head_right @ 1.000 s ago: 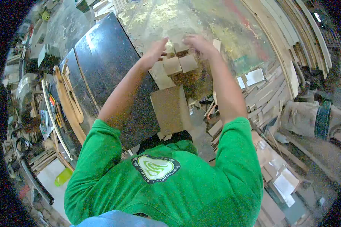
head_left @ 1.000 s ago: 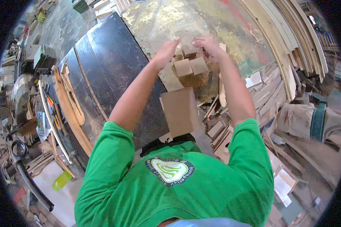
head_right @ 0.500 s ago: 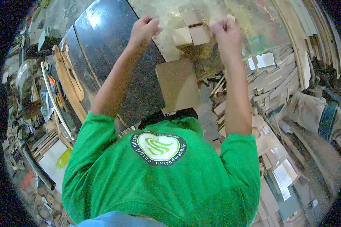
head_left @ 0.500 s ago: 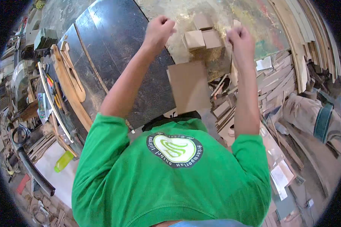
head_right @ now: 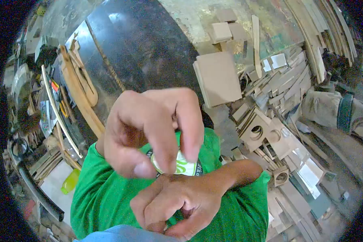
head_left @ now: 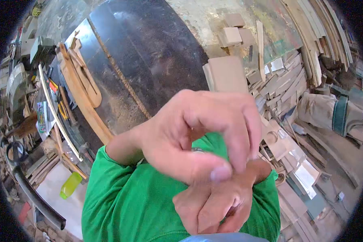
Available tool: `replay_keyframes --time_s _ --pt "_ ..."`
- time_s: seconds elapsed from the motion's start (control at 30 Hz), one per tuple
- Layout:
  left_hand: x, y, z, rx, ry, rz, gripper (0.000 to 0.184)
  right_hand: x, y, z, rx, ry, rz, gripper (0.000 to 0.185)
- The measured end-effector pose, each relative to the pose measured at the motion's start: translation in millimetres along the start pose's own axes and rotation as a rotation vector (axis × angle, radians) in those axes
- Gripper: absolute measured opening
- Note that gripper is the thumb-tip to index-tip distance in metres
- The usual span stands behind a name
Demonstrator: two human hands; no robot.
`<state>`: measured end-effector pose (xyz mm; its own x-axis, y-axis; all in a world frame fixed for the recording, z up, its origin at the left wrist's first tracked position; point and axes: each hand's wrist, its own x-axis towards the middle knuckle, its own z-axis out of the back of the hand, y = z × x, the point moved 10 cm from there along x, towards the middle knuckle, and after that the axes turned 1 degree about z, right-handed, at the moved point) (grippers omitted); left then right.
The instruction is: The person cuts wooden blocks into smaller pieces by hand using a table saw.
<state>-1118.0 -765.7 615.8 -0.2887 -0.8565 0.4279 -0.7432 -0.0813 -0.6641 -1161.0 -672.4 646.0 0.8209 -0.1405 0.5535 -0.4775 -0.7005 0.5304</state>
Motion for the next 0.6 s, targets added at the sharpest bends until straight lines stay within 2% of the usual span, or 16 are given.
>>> replay_keyframes --time_s 0.03,0.13,0.2,0.27,0.33,0.4,0.57,0.6 --pt "-7 -9 -12 -0.035 0.078 -0.030 0.022 3 -9 -6 0.001 0.003 -0.011 0.021" --pt "-26 -30 -30 -0.071 0.131 -0.057 0.022 17 -33 -24 0.030 0.036 -0.004 0.021" --pt "-37 -41 -31 -0.023 0.121 -0.080 0.021 32 -31 -27 0.082 -0.037 0.159 0.013" --pt "-48 -45 -31 0.004 0.107 -0.092 0.021 32 -42 -36 0.088 -0.031 0.079 0.015" --pt "-56 -55 -33 0.018 0.095 -0.217 0.022 34 -52 -38 0.089 -0.034 0.002 0.018" --pt "-58 -61 -41 -0.032 0.083 -0.178 0.019 37 -55 -51 0.041 0.113 0.026 0.016" --pt "-79 -57 -40 -0.091 -0.091 -0.136 0.017 26 -70 -67 0.022 -0.018 0.082 0.015" --pt "-47 -34 -21 -0.085 -0.129 -0.138 0.017 25 -71 -67 0.004 -0.038 0.098 0.015"
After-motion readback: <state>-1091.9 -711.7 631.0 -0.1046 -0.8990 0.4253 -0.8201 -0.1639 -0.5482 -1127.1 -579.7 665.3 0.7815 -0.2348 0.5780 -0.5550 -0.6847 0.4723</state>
